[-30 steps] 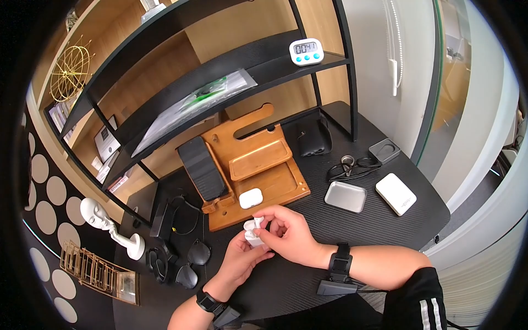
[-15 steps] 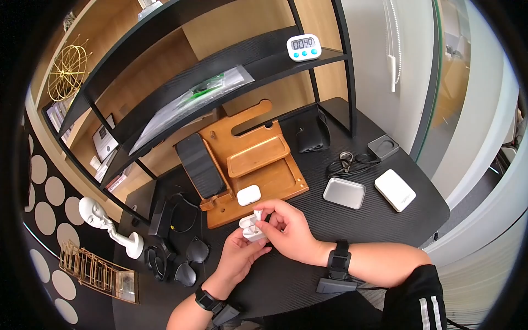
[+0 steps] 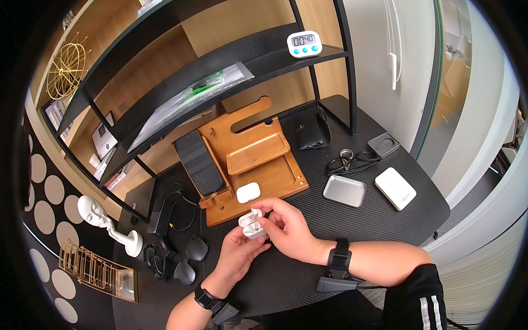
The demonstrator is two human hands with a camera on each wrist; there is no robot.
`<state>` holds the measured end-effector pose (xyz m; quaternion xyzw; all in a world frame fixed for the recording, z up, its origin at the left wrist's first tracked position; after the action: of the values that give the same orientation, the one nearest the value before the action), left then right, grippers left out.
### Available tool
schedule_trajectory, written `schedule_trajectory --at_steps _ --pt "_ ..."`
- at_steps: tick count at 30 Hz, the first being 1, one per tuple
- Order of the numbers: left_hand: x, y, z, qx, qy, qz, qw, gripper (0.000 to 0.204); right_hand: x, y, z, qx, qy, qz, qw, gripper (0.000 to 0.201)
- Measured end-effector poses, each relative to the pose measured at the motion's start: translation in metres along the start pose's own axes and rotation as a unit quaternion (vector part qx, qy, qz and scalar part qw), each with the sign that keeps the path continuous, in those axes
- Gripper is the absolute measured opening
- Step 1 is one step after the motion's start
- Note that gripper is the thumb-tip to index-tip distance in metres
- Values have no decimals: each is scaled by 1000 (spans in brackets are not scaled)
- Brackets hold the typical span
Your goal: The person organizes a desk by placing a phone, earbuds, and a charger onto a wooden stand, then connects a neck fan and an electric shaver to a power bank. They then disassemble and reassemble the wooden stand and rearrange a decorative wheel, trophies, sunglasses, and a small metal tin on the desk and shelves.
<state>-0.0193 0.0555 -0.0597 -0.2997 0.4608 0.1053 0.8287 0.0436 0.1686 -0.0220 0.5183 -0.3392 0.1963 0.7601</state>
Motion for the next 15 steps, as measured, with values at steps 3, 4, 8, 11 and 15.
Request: schedule_trajectory --at_steps 3,4,8,11,15 --pt "-1 -1 1 -3 3 0 1000 31 -3 -1 -1 3 -7 -1 1000 26" --pt "-1 -1 1 -4 3 2 1000 31 -4 -1 -2 6 -15 -2 1000 26" --pt "-1 0 0 3 4 4 1000 29 2 -1 -2 40 -61 5 997 26" --pt "-1 0 1 0 5 7 1000 28 4 0 -1 40 -67 1 997 25" --pt "-1 0 1 2 4 7 1000 28 4 0 -1 53 -75 10 996 25"
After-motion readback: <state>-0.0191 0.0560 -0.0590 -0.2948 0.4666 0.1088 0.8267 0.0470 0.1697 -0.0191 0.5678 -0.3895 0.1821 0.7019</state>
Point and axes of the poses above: each hand's wrist, its own y-axis towards the middle knuckle, its own z-axis out of the palm, x = y × z, the point moved 6 cm from there along y, towards the middle knuckle, and after that the axes turned 15 degrees about -z, right-handed, at the moved point
